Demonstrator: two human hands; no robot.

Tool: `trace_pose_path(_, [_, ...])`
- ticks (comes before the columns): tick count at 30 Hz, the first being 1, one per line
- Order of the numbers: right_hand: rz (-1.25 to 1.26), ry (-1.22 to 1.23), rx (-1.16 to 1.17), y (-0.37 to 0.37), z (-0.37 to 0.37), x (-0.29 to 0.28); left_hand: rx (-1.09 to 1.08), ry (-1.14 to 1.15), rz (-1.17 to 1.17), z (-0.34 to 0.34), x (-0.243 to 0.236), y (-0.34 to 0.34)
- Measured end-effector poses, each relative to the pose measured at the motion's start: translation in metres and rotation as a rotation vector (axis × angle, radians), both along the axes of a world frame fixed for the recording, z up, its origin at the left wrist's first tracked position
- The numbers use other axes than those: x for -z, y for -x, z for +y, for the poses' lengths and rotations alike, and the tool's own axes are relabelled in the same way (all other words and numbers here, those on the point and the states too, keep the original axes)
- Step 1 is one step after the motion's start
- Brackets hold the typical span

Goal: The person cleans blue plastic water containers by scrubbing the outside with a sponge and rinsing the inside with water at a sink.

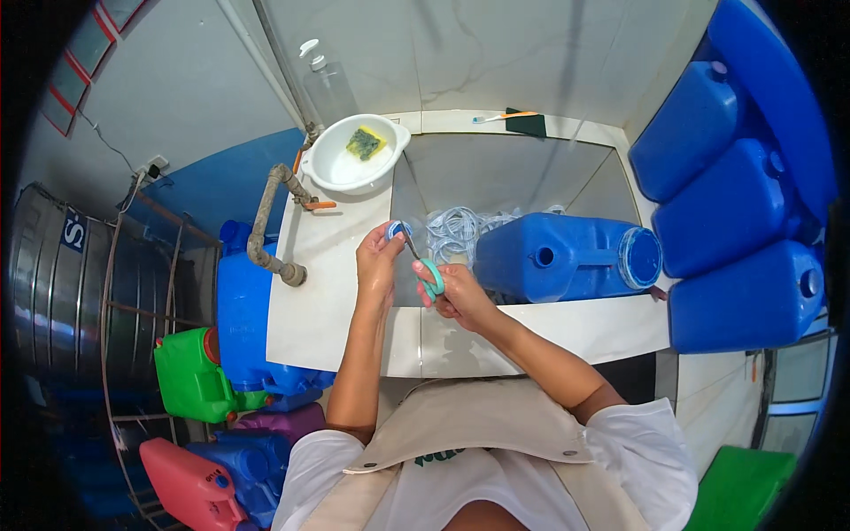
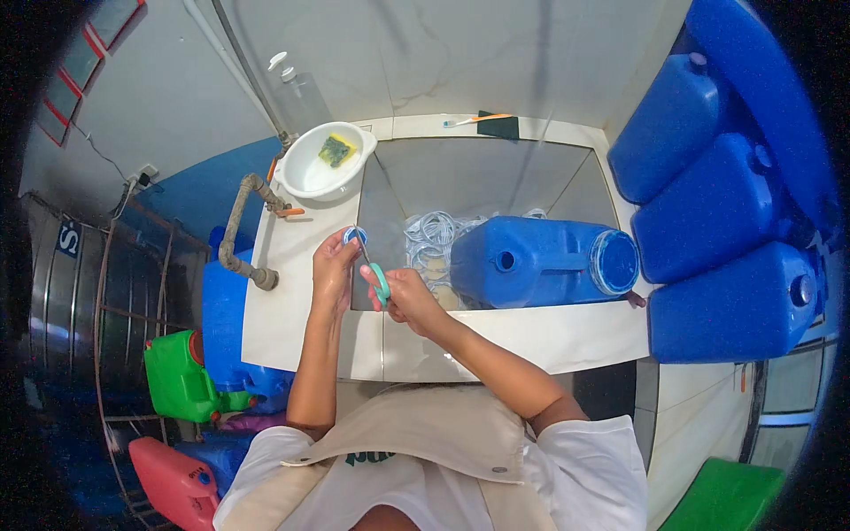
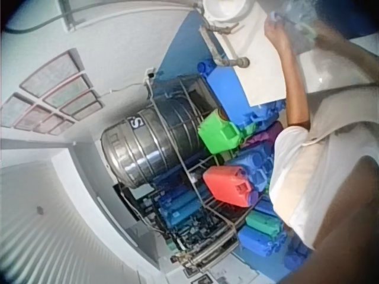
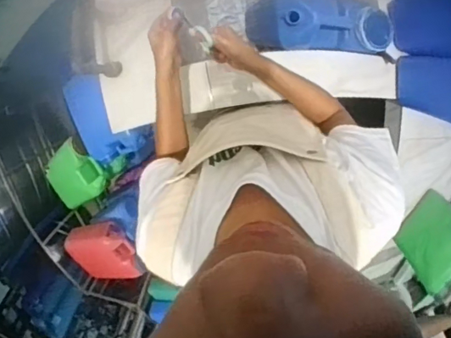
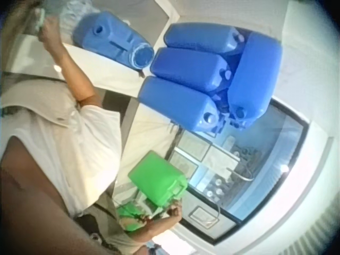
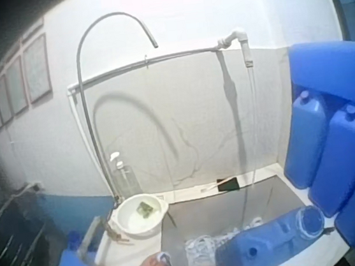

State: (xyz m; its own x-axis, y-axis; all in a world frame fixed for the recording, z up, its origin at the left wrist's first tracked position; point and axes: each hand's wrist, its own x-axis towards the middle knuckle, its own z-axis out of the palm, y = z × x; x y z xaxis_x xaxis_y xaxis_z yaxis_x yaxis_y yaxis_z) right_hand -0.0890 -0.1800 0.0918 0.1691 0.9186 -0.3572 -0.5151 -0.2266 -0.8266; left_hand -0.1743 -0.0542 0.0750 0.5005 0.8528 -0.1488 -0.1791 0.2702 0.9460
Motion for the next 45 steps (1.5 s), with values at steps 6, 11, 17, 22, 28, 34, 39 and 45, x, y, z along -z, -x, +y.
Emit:
trace_pose_path(6, [-0.122, 0.108, -0.018, -0.002, 0.011, 0.005, 0.034, 0.087, 0.061, 0.014, 0.002, 0.006])
trace_pose_path(11, [-0.011, 0.069, -0.053, -0.016, 0.005, -0.002, 0.116, 0.304, -0.156, 0.018, -0.008, -0.002])
trace_pose_path(17, [0.047, 0.022, 0.046, -0.024, 0.003, 0.001, 0.036, 0.057, -0.042, -0.005, -0.006, -0.018])
trace_pose_path(22, [-0.429, 0.023, 0.092, -0.062, 0.005, -0.019, 0.092, -0.045, -0.005, -0.016, -0.008, -0.02])
trace_pose_path(28, [-1.06, -0.41, 0.141, -0.081, 0.02, -0.023, 0.24, -0.103, 0.056, -0.023, -0.03, -0.024])
trace_pose_path(34, [-1.188, -0.41, 0.091, -0.07, 0.013, -0.04, 0.221, -0.091, 0.039, -0.032, -0.036, -0.018])
trace_pose_path(39, [-1.375, -0.612, 0.186, -0.067, 0.006, -0.046, 0.154, -0.21, 0.039, -0.041, -0.049, -0.017])
trace_pose_path(45, [-1.101, -0.52, 0.111, -0.073, 0.007, -0.035, 0.312, -0.064, 0.022, -0.025, -0.039, -0.01])
